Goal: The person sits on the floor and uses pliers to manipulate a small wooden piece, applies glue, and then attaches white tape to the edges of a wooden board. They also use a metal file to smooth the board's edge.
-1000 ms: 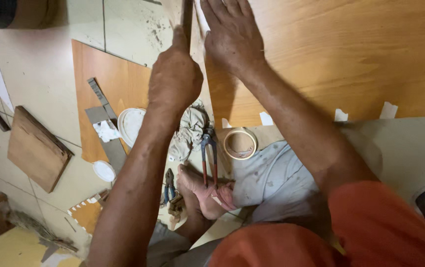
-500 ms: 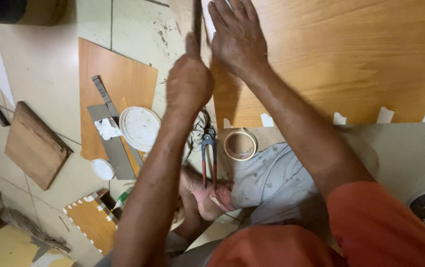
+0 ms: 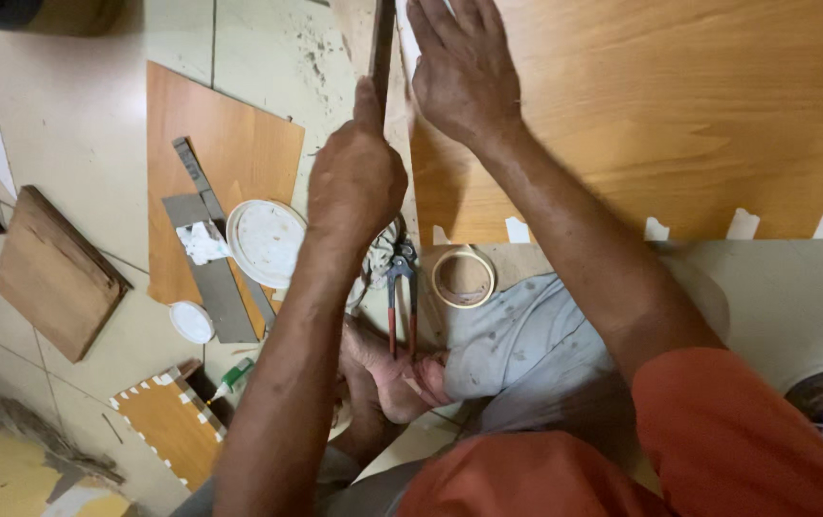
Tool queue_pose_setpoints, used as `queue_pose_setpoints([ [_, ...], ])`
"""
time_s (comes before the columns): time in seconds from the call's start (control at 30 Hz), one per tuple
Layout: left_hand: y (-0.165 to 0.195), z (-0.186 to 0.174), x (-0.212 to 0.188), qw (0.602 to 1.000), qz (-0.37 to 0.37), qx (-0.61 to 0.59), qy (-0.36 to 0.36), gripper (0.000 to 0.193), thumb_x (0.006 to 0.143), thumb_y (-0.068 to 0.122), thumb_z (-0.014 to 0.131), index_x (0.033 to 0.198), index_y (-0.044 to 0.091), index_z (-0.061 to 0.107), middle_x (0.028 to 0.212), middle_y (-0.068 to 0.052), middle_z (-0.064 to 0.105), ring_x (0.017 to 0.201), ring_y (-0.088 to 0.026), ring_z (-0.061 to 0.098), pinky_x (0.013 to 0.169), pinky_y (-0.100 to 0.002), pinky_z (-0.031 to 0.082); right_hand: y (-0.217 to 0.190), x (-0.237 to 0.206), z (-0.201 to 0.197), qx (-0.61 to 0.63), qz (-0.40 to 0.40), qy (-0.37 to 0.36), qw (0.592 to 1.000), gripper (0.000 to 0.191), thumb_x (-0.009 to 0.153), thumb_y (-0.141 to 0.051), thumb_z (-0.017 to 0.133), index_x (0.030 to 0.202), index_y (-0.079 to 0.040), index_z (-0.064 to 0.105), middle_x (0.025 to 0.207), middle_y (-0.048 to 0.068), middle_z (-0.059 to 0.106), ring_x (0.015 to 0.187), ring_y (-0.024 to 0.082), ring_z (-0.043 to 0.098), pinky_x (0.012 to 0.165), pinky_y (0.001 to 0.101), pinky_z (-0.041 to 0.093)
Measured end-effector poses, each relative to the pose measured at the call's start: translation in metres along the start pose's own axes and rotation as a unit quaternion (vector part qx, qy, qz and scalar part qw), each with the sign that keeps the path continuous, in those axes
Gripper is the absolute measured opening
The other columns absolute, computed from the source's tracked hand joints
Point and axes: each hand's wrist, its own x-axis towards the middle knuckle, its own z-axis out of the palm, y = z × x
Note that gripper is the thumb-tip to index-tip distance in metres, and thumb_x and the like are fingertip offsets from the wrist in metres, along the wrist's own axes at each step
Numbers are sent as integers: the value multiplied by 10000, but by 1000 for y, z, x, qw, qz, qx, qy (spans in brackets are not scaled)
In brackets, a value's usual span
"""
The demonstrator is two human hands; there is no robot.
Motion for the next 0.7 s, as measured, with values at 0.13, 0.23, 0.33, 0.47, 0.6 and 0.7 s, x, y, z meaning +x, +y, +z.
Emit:
queue_pose_setpoints([
  [0.13, 26, 20, -15, 998, -57, 7, -40, 723, 957, 98, 479, 1599, -41, 175, 1057, -290, 678, 867, -418, 714, 757, -515, 571, -1, -4, 1, 60, 89, -118, 987, 579, 971, -58, 533, 1543, 33, 499, 1530, 168, 526, 1430, 329, 413, 1209, 550, 244],
  [0.23, 32, 30, -12, 996, -62, -58, -32, 707, 986, 127, 484, 1600, -27, 171, 1046, -311, 669, 888, -459, 685, 764, -544, 545, -2, 0, -1, 26, 54, -83, 995, 527, 996, -105, 581, 1503, 32, 528, 1514, 171, 530, 1417, 374, 422, 1215, 534, 276],
  [0.33, 9, 18, -15, 999, -32, -17, 1, 723, 899, 65, 509, 1578, 32, 263, 1066, -272, 696, 903, -444, 696, 793, -537, 550, -4, 2, -4, -27, -13, 16, 999, 527, 934, -126, 613, 1426, 46, 531, 1521, 152, 528, 1412, 356, 448, 1193, 523, 296],
  [0.47, -5, 11, -33, 998, -38, -24, -44, 718, 926, 64, 502, 1592, 39, 234, 1044, -276, 686, 887, -438, 696, 783, -535, 548, -7, 2, -4, -13, 7, -21, 1000, 514, 981, -138, 609, 1451, 52, 527, 1505, 185, 525, 1395, 363, 449, 1175, 540, 287],
  [0.6, 18, 37, -39, 996, -66, -49, -42, 760, 907, 67, 517, 1593, -14, 199, 1002, -278, 676, 830, -421, 708, 723, -513, 571, -11, 1, -1, 39, 112, -171, 978, 472, 1072, -206, 561, 1496, 0, 527, 1469, 186, 537, 1398, 358, 442, 1186, 553, 279],
  [0.7, 17, 39, -40, 997, -50, -53, -8, 742, 901, 54, 528, 1583, -23, 244, 962, -274, 687, 806, -423, 710, 702, -529, 565, -13, 3, -2, -23, 42, -68, 996, 503, 1010, -212, 612, 1463, -1, 551, 1449, 158, 567, 1367, 339, 485, 1163, 541, 301],
])
